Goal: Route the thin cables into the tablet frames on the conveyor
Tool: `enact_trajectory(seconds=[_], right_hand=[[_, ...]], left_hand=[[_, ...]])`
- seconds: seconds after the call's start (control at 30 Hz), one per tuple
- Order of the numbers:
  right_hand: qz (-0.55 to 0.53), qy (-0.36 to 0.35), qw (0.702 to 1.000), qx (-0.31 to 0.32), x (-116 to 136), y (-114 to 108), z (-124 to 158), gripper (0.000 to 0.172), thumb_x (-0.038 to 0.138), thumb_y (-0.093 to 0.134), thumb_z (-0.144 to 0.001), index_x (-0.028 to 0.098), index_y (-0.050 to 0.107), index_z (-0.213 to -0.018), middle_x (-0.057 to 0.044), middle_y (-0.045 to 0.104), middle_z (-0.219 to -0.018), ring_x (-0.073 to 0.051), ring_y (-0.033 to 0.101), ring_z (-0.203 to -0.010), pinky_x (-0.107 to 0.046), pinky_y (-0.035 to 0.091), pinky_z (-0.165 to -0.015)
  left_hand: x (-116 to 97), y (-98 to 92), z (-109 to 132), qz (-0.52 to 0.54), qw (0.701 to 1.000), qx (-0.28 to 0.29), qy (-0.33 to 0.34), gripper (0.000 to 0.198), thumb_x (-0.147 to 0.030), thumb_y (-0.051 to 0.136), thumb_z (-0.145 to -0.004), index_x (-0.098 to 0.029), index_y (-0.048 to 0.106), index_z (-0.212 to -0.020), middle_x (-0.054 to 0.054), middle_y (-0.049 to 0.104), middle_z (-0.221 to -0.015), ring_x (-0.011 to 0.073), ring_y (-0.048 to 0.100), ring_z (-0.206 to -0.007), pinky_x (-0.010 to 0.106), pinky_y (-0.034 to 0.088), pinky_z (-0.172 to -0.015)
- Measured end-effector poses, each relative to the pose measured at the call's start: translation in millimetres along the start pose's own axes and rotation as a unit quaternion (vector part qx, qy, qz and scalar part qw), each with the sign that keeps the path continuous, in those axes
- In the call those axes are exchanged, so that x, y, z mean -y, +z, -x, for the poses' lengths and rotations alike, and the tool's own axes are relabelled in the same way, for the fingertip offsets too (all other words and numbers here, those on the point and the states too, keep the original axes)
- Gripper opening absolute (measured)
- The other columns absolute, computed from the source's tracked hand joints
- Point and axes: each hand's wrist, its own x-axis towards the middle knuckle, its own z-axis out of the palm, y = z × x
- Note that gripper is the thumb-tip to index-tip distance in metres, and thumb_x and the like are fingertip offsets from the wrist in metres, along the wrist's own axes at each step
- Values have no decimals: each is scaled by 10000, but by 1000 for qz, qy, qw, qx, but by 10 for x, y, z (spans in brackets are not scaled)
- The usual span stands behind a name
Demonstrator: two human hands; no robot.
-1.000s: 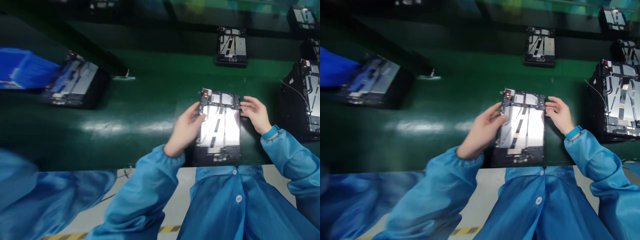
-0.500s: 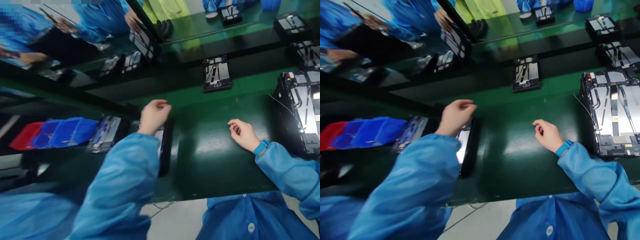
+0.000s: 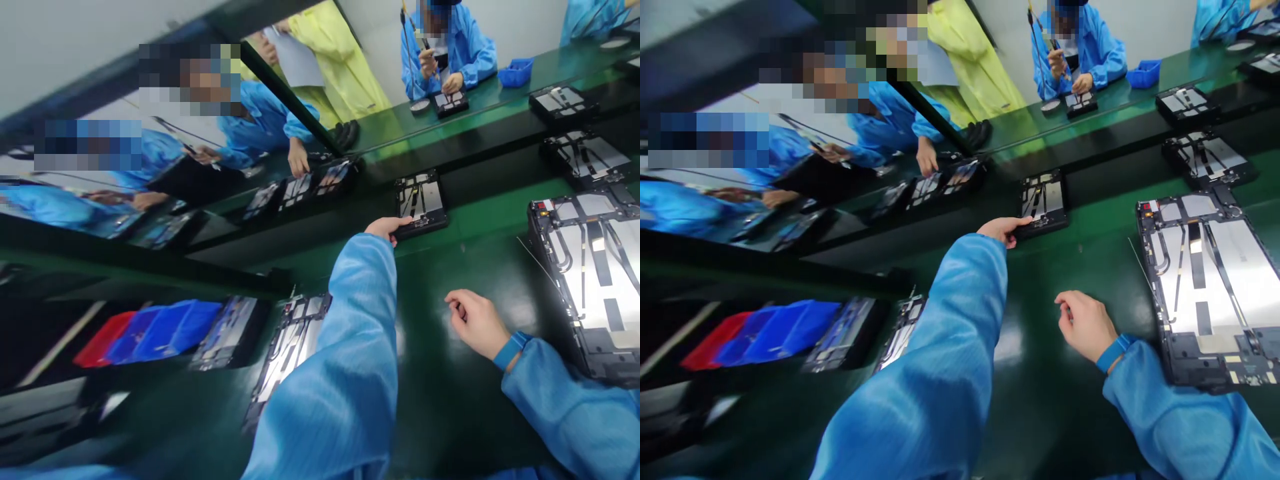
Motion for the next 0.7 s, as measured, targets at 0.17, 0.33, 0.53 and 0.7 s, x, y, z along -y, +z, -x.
enact_trajectory(seconds=[0.17,0.33,0.53,0.7], right_hand=[[-34,2,999,-11,-25,27,-9,239,143,512,-884,216,686,-1031,-22,705,-889,-128,610,-640,-263,509,-649],[-110,84,971,-196,-110,-21,-106,156,294,568,-908,204,669,-987,-42,661,-884,-145,603,-676,-269,514,-608],[-143,134,925,-325,-270,-232,-259,307,433,619,-843,201,634,-1042,-110,680,-1059,-198,652,-864,-352,571,-751],[-54,79,980,-172,-254,-473,-235,227,373,605,-832,206,688,-962,-108,734,-1033,-242,686,-959,-430,568,-896]], left_hand=[[-65,66,248,97,995,-4,-20,207,-203,845,-797,-152,649,-839,15,656,-688,121,612,-591,197,525,-520],[197,2,913,199,979,16,29,133,-182,775,-841,-133,652,-834,23,672,-710,103,620,-579,164,478,-442],[1453,-316,2244,228,964,135,4,358,-303,926,-672,-130,676,-861,15,687,-758,116,611,-579,200,486,-403],[2194,-356,3063,149,952,259,-72,576,-505,904,-674,-155,679,-1072,68,760,-979,185,719,-787,281,611,-640]])
